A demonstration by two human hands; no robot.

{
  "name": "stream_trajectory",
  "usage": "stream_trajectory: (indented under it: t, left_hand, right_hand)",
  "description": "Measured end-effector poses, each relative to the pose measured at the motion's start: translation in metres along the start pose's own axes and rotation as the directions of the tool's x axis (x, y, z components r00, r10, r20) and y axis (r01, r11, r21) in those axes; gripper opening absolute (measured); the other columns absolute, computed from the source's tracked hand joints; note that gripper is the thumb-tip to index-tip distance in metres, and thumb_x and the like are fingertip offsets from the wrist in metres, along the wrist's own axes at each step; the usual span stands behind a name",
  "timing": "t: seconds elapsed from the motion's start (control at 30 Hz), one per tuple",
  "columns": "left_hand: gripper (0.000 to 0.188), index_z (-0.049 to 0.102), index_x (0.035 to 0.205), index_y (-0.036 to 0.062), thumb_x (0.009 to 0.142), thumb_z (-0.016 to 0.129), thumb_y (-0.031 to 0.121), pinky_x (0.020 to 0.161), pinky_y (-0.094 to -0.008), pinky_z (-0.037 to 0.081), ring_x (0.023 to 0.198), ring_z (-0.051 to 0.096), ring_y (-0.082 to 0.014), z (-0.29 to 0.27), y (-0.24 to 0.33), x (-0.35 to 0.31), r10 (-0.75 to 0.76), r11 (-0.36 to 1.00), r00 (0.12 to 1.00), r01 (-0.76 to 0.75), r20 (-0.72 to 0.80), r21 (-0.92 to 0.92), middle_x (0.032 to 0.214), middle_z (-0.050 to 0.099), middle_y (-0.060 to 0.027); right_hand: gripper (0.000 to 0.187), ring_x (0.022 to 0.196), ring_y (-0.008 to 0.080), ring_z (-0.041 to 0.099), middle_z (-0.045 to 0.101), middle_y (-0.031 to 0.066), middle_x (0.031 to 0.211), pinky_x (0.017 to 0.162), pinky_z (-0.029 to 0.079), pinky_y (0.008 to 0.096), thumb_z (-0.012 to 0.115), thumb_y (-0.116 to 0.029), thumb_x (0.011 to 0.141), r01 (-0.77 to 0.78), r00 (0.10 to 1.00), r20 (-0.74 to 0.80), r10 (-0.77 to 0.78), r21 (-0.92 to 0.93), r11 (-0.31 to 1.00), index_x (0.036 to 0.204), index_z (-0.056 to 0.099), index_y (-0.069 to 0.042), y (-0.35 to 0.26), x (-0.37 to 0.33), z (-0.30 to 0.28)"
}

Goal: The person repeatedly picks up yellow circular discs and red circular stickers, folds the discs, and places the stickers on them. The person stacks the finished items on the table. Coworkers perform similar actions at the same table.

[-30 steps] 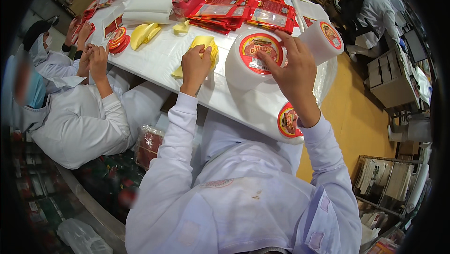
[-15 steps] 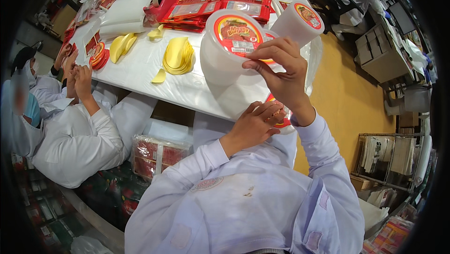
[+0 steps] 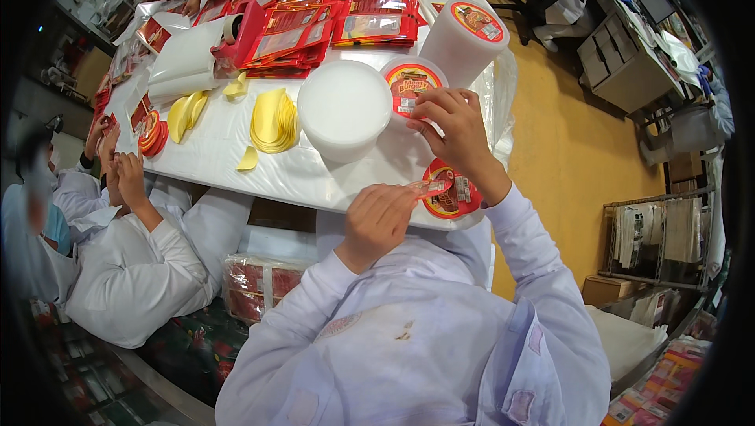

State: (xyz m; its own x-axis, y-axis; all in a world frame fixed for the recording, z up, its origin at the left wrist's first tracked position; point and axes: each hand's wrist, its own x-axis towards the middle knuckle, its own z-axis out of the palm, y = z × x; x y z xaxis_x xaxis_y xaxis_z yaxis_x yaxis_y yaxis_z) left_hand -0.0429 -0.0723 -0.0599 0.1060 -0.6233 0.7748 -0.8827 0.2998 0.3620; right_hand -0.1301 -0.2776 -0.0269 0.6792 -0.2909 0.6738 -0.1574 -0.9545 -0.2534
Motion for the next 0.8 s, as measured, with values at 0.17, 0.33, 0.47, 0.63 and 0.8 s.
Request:
stream_trajectory:
  t: [0.17,0.33,0.47,0.63,0.8]
  left_hand:
    - [0.015,0.072,0.108,-0.0019,0.094,0.069,0.000,0.078,-0.0280,0.054,0.085,0.069,-0.0164,-0.030,0.010,0.031,-0.343,0.938,0.923,0.325,-0.175,-0.122,0.099,0.074,-0.0088]
    - [0.019,0.070,0.114,-0.0037,0.102,0.065,0.010,0.082,-0.0218,0.050,0.089,0.063,-0.0078,-0.041,0.025,0.060,-0.761,0.495,0.647,0.533,-0.046,-0.686,0.098,0.070,-0.0043]
    - [0.021,0.068,0.114,-0.0017,0.102,0.066,0.016,0.086,-0.0252,0.051,0.095,0.064,-0.0088,-0.049,0.029,0.065,-0.765,0.459,0.644,0.516,-0.027,-0.723,0.103,0.071,-0.0071]
    - [0.028,0.060,0.123,0.0020,0.106,0.061,0.024,0.092,-0.0269,0.050,0.101,0.063,-0.0107,-0.050,0.034,0.081,-0.778,-0.013,0.597,0.294,0.194,-0.956,0.114,0.064,-0.0045]
    - [0.025,0.058,0.121,0.0019,0.106,0.061,0.022,0.092,-0.0279,0.050,0.101,0.062,-0.0118,-0.050,0.047,0.087,-0.719,0.133,0.689,0.261,0.088,-0.956,0.113,0.061,-0.0053]
  right_hand:
    - [0.017,0.108,0.0228,0.064,0.070,0.0015,0.107,0.098,0.042,0.0439,0.078,-0.026,0.086,0.010,0.996,0.089,-0.012,0.014,1.000,0.094,0.068,-0.014,0.001,0.004,-0.007]
    - [0.020,0.102,0.0143,0.068,0.074,0.0025,0.106,0.089,0.048,0.0319,0.073,-0.026,0.095,-0.382,0.916,0.241,0.320,0.770,0.511,0.108,0.073,-0.009,-0.026,0.015,-0.043]
    - [0.017,0.087,0.0107,0.068,0.075,0.0027,0.098,0.067,0.051,0.0256,0.077,-0.013,0.091,-0.365,0.930,0.305,0.206,0.697,0.617,0.105,0.075,-0.004,-0.075,0.021,-0.079]
    - [0.030,0.075,0.0217,0.065,0.067,0.0028,0.084,0.062,0.047,0.0273,0.083,0.002,0.067,0.153,0.943,-0.329,-0.055,0.282,0.947,0.093,0.072,-0.009,-0.097,0.023,-0.066]
    - [0.028,0.079,0.0211,0.065,0.067,0.0037,0.086,0.071,0.050,0.0314,0.086,-0.001,0.071,0.083,0.911,-0.398,0.109,0.438,0.895,0.094,0.071,-0.007,-0.110,0.025,-0.062]
